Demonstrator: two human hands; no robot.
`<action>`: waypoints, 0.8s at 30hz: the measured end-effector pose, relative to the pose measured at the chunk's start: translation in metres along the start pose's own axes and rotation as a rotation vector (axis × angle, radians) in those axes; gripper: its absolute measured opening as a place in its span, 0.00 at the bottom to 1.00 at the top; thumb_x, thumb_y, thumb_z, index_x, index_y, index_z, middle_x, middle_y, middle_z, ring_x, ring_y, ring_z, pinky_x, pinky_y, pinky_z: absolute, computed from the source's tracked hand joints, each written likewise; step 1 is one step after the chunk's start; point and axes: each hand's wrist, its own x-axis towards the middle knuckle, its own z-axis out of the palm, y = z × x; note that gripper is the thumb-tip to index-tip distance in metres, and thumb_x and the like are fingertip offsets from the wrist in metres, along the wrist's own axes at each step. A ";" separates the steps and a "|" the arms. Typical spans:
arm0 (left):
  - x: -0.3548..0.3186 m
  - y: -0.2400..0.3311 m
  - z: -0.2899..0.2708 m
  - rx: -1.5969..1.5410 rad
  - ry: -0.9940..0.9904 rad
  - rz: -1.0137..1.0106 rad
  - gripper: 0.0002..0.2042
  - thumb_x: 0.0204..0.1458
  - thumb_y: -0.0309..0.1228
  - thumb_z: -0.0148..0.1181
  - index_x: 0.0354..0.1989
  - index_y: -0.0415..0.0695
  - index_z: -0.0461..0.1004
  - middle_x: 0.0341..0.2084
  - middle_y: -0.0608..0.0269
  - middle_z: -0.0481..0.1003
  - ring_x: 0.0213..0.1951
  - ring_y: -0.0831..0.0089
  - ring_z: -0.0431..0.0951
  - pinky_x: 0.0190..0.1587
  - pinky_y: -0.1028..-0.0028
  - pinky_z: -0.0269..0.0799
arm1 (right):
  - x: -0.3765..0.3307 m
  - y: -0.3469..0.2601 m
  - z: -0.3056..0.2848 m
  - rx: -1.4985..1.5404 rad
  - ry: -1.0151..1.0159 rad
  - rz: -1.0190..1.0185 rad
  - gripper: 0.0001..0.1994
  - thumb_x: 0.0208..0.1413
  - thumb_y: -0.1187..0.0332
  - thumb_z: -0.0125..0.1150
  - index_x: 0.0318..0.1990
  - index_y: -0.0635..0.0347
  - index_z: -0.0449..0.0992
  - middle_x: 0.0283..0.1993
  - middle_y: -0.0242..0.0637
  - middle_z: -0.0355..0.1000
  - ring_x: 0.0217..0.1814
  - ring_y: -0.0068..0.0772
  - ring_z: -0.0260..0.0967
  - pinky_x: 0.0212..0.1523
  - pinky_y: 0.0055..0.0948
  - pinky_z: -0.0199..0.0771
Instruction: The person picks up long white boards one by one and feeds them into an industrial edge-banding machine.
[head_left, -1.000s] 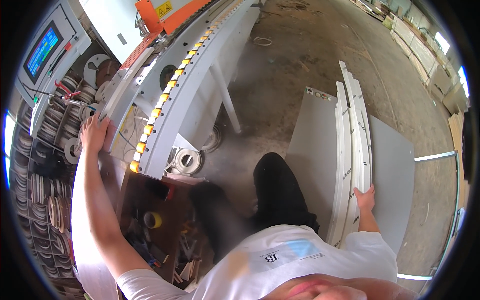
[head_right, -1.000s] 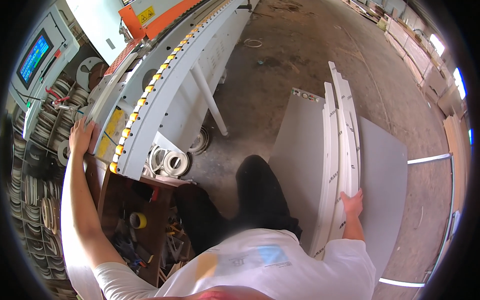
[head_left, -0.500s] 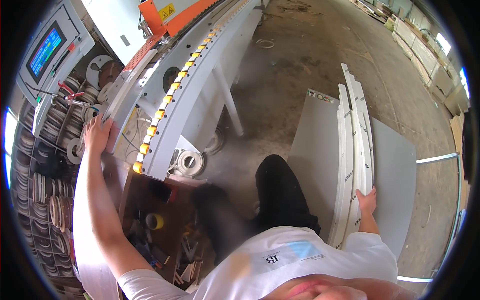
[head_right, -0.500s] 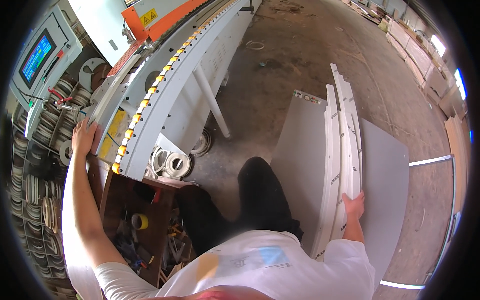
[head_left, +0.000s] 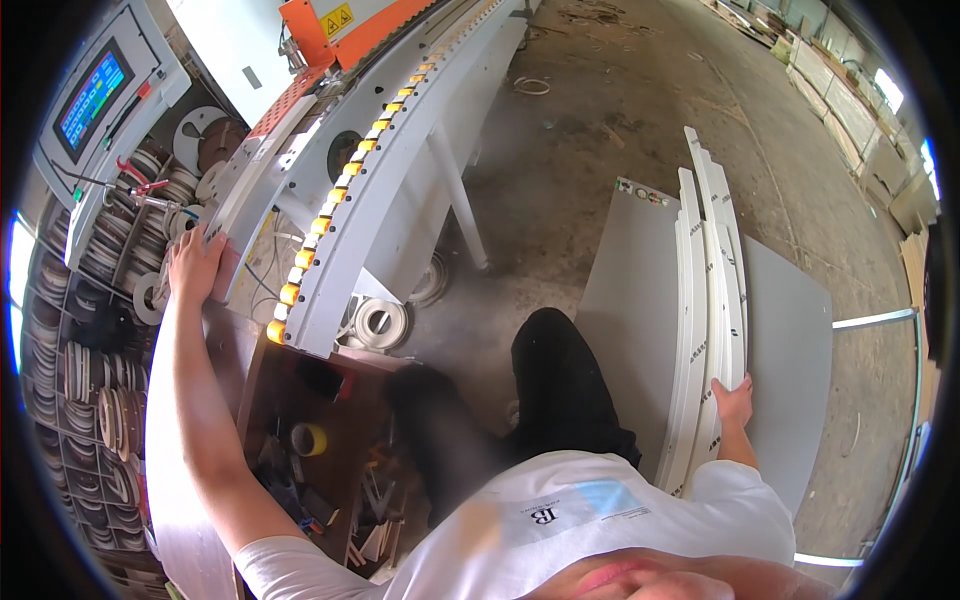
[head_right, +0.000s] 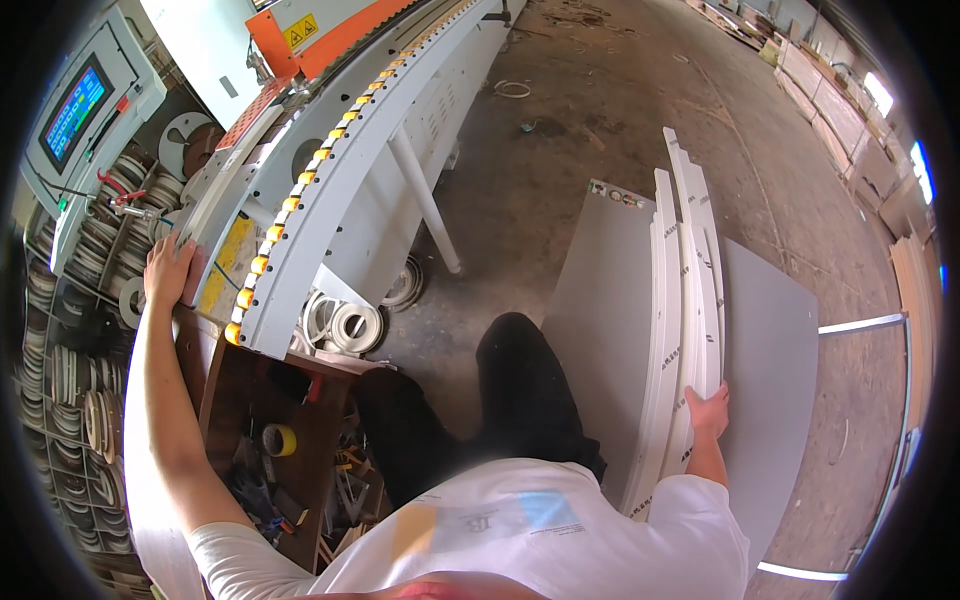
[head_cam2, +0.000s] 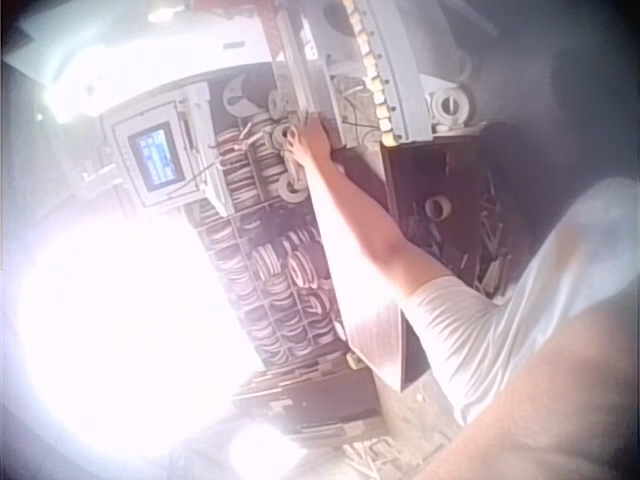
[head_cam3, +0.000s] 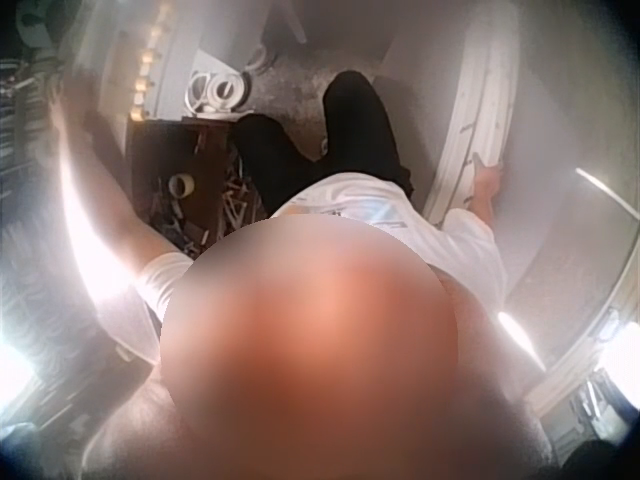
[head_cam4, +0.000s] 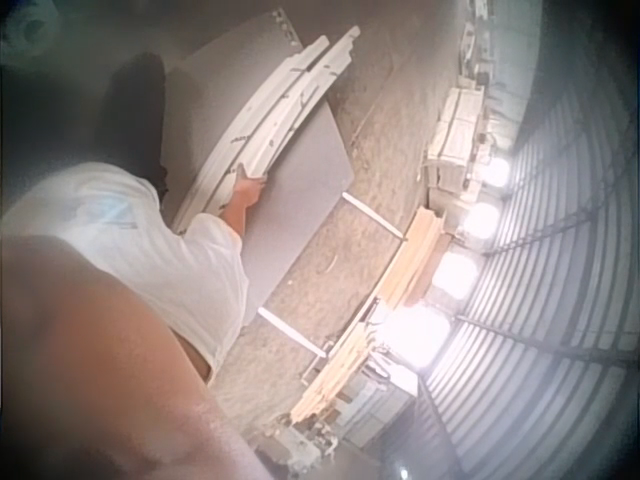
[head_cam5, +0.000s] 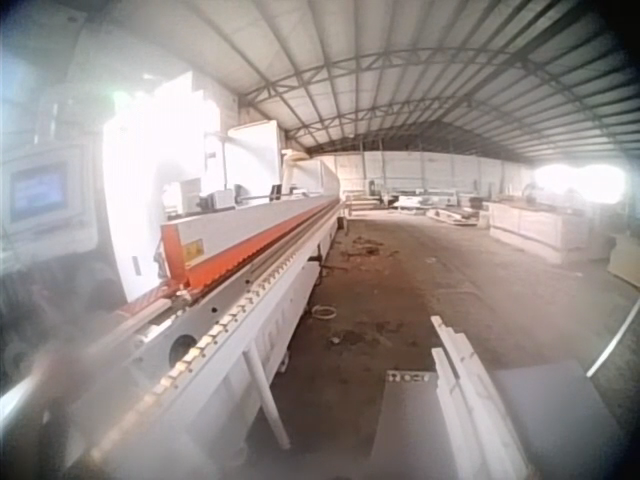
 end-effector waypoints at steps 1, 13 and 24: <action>0.000 -0.001 0.000 0.004 0.000 -0.001 0.31 0.66 0.56 0.55 0.70 0.50 0.72 0.66 0.55 0.75 0.68 0.47 0.70 0.70 0.54 0.66 | 0.000 -0.001 0.000 0.000 -0.002 0.002 0.53 0.51 0.40 0.74 0.77 0.63 0.58 0.76 0.54 0.65 0.73 0.58 0.69 0.70 0.51 0.72; 0.002 -0.003 0.001 -0.001 -0.015 -0.014 0.32 0.65 0.57 0.55 0.71 0.50 0.72 0.67 0.54 0.74 0.70 0.46 0.69 0.71 0.54 0.64 | 0.000 -0.001 0.001 -0.011 -0.004 0.007 0.53 0.51 0.40 0.74 0.77 0.62 0.58 0.77 0.52 0.65 0.73 0.57 0.69 0.70 0.50 0.73; 0.004 -0.006 0.005 -0.051 -0.020 -0.033 0.32 0.64 0.57 0.56 0.71 0.51 0.72 0.68 0.55 0.74 0.71 0.48 0.68 0.72 0.53 0.62 | -0.002 -0.003 -0.003 -0.011 -0.016 0.010 0.54 0.51 0.40 0.74 0.78 0.63 0.58 0.77 0.54 0.64 0.75 0.57 0.67 0.71 0.50 0.71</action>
